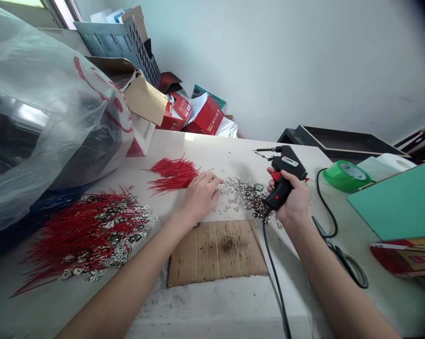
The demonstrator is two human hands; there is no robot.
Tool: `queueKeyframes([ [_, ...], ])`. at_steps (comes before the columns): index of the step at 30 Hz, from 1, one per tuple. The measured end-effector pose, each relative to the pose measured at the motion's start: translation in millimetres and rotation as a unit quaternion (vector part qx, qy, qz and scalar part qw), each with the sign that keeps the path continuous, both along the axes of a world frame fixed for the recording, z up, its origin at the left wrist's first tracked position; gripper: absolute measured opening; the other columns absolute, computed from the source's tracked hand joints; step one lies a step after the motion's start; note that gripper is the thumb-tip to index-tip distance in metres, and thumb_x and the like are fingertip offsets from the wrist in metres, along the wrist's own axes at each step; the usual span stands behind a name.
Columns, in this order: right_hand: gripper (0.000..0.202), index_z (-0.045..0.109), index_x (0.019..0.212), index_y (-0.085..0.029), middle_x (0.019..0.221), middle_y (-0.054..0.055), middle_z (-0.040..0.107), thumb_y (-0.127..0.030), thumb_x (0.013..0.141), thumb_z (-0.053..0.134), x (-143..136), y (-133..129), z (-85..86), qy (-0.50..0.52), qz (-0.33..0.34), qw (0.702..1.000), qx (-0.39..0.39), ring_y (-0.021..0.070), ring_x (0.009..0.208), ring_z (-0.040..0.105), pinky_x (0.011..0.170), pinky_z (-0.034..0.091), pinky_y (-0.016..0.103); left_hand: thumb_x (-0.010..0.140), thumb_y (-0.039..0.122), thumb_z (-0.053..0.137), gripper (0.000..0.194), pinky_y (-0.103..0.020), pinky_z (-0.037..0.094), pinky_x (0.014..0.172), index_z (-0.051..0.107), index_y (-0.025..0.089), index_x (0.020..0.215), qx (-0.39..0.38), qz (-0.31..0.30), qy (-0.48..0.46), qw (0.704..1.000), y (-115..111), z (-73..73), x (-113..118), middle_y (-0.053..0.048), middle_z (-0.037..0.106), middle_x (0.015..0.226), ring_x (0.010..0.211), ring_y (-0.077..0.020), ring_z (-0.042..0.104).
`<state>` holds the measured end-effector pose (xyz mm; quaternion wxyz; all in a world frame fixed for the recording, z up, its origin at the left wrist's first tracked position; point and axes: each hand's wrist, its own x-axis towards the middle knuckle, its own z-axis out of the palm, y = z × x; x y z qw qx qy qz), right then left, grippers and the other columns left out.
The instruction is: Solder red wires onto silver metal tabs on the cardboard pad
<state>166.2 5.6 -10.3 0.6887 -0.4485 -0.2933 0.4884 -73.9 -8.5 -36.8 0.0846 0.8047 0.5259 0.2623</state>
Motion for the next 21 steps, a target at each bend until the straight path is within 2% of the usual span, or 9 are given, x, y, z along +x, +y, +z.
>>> queueKeyframes([
  [2,0.025,0.072,0.096,-0.016,0.108,0.013,0.077,-0.033,0.078,0.073,1,-1,0.1,-0.004,0.004,1.000,0.001,0.0114,0.061,0.052,0.053,0.045,0.029,0.101,0.022,0.062,0.019,-0.049,0.047,0.106,0.072,0.019,0.116,-0.001,0.013,0.017,1.000,2,0.2,3,-0.011,0.070,0.124,0.123,-0.0312,0.061],
  [4,0.025,0.072,0.097,-0.016,0.109,0.013,0.077,-0.033,0.078,0.072,1,-1,0.1,-0.007,0.010,1.000,0.001,0.0116,0.061,0.051,0.053,0.045,0.029,0.101,0.025,0.063,0.014,-0.048,0.046,0.102,0.073,0.020,0.109,-0.008,0.020,0.028,0.999,4,0.4,5,-0.011,0.070,0.120,0.118,-0.0308,0.061],
  [11,0.027,0.071,0.098,-0.016,0.108,0.013,0.077,-0.035,0.078,0.071,0,-1,0.4,-0.012,0.022,1.000,-0.001,0.0118,0.060,0.051,0.053,0.044,0.029,0.101,0.021,0.063,0.013,-0.044,0.043,0.096,0.076,0.020,0.099,-0.024,0.028,0.011,0.999,4,4.2,5,-0.008,0.073,0.111,0.113,-0.0285,0.063],
  [17,0.034,0.071,0.106,-0.017,0.105,0.011,0.078,-0.035,0.077,0.071,-1,-3,1.9,-0.014,0.025,1.000,0.004,0.0128,0.060,0.053,0.055,0.046,0.031,0.099,0.020,0.069,0.011,-0.045,0.043,0.100,0.079,0.020,0.093,-0.034,0.027,-0.065,0.997,3,7.1,6,-0.006,0.077,0.107,0.110,-0.0268,0.065],
  [21,0.031,0.071,0.102,-0.018,0.104,0.010,0.079,-0.036,0.077,0.071,-1,-3,2.1,-0.008,0.031,0.999,0.006,0.0124,0.060,0.053,0.053,0.046,0.030,0.100,0.025,0.067,0.015,-0.034,0.052,0.085,0.080,0.020,0.096,-0.075,0.015,-0.151,0.986,-4,16.5,4,-0.004,0.081,0.099,0.088,-0.0181,0.070],
])
